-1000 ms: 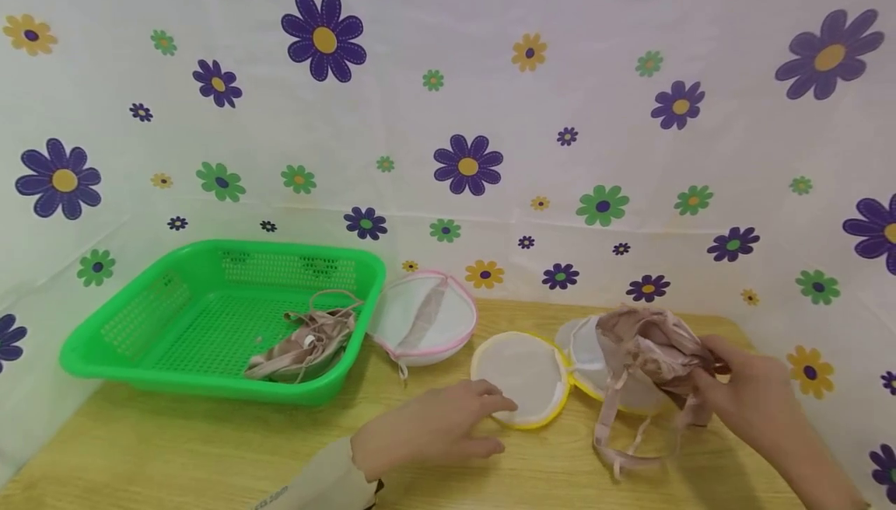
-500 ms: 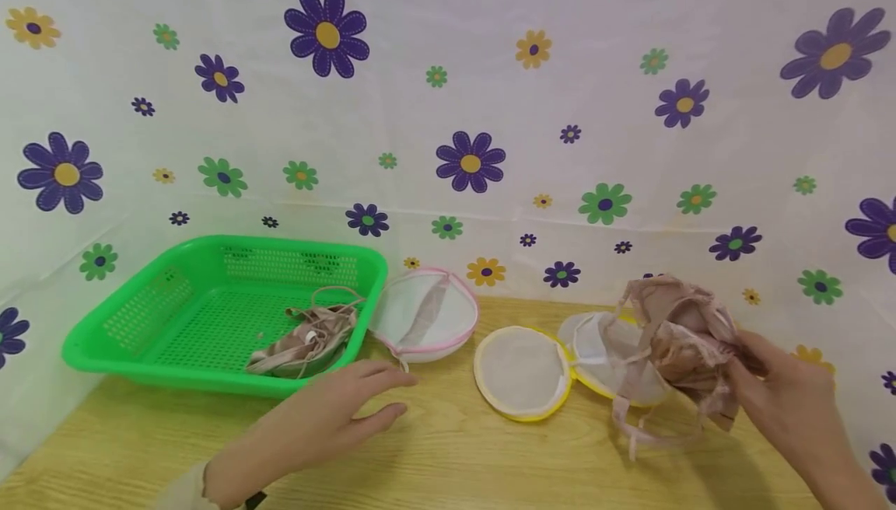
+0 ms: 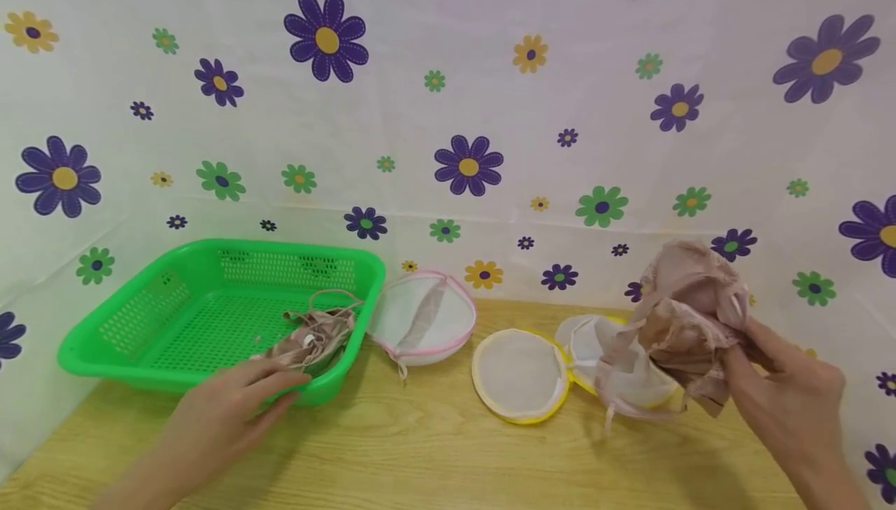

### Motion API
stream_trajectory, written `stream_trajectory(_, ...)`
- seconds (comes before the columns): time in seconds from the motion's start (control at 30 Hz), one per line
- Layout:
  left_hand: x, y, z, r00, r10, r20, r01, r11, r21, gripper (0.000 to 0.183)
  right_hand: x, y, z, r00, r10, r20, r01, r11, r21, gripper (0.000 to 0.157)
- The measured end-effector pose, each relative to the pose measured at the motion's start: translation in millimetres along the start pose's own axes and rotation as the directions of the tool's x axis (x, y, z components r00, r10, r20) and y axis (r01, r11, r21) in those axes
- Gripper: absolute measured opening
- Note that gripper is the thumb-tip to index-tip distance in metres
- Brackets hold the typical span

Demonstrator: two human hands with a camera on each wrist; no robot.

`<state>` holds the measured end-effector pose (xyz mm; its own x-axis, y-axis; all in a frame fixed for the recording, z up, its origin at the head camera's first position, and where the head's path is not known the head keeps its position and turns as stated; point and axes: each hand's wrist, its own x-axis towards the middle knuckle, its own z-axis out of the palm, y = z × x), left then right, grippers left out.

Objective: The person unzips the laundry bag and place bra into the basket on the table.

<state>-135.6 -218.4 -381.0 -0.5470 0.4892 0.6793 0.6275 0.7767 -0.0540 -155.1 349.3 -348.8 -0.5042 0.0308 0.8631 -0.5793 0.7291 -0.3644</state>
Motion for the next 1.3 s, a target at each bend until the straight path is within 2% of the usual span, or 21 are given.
stream_trajectory(0.03, -2.4, -2.8, -0.9, 1.0, -0.005, 0.001, 0.005, 1.0, 0.021, 0.053, 1.7, -2.2, 0.5, 1.0, -0.008, -0.005, 0.008, 1.0, 0.007, 0.03)
stream_trajectory(0.07, -4.5, -5.4, -1.6, 1.0, -0.012, 0.001, 0.012, 0.999, 0.039, 0.064, 3.4, -6.3, 0.7, 0.999, 0.044, -0.001, -0.044, 0.999, 0.005, 0.031)
stream_trajectory(0.13, -8.6, -10.3, -4.8, 0.999, -0.033, 0.024, 0.031, 0.997, 0.065, 0.061, 6.7, -12.2, 3.4, 0.998, 0.061, 0.001, -0.061, 0.998, 0.025, 0.031)
stream_trajectory(0.2, -13.1, -14.0, -9.3, 0.995, -0.072, 0.068, 0.065, 0.992, 0.105, 0.047, 10.1, -17.2, 8.8, 0.996, 0.091, -0.01, -0.09, 0.992, 0.085, 0.033)
stream_trajectory(0.27, -18.4, -16.9, -13.4, 0.985, -0.126, 0.118, 0.108, 0.983, 0.147, 0.035, 13.3, -21.2, 15.6, 0.996, 0.092, -0.011, -0.09, 0.989, 0.113, 0.034)
stream_trajectory(0.3, -20.6, -18.4, -15.3, 0.979, -0.147, 0.141, 0.122, 0.978, 0.169, 0.032, 14.7, -20.7, 20.1, 0.999, 0.034, -0.023, -0.031, 0.99, 0.138, 0.033)
stream_trajectory(0.5, -27.2, -21.8, -20.2, 0.939, -0.264, 0.219, 0.208, 0.946, 0.248, 0.035, 21.7, -26.0, 38.7, 0.999, -0.01, -0.051, 0.017, 0.991, 0.135, 0.032)
stream_trajectory(0.6, -28.2, -21.7, -22.0, 0.914, -0.324, 0.243, 0.259, 0.929, 0.263, 0.037, 26.0, -31.1, 46.8, 0.999, 0.014, -0.051, -0.006, 0.99, 0.138, 0.028)
stream_trajectory(0.67, -28.7, -21.8, -22.2, 0.909, -0.337, 0.246, 0.272, 0.925, 0.265, 0.037, 28.9, -35.9, 51.6, 0.998, 0.038, -0.041, -0.032, 0.99, 0.139, 0.025)
stream_trajectory(0.73, -29.2, -22.0, -21.8, 0.911, -0.339, 0.237, 0.276, 0.925, 0.26, 0.037, 30.7, -42.4, 56.0, 0.997, 0.078, -0.012, -0.075, 0.985, 0.154, 0.024)
stream_trajectory(0.87, -30.6, -22.1, -21.5, 0.918, -0.34, 0.203, 0.291, 0.926, 0.24, 0.036, 34.5, -53.8, 70.7, 0.995, 0.102, -0.001, -0.099, 0.967, 0.236, 0.021)
stream_trajectory(1.0, -32.6, -23.1, -22.4, 0.943, -0.31, 0.119, 0.279, 0.935, 0.22, 0.033, 37.8, -65.4, 87.4, 0.993, 0.116, -0.002, -0.11, 0.948, 0.3, 0.02)
stream_trajectory(1.1, -34.0, -23.9, -23.9, 0.954, -0.29, 0.073, 0.268, 0.938, 0.221, 0.031, 39.3, -72.8, 98.4, 0.994, 0.113, 0.013, -0.111, 0.94, 0.324, 0.023)
stream_trajectory(1.3, -35.1, -25.8, -27.7, 0.959, -0.27, 0.081, 0.244, 0.94, 0.239, 0.03, 40.7, -85.3, 123.5, 0.996, 0.087, 0.01, -0.084, 0.914, 0.396, 0.025)
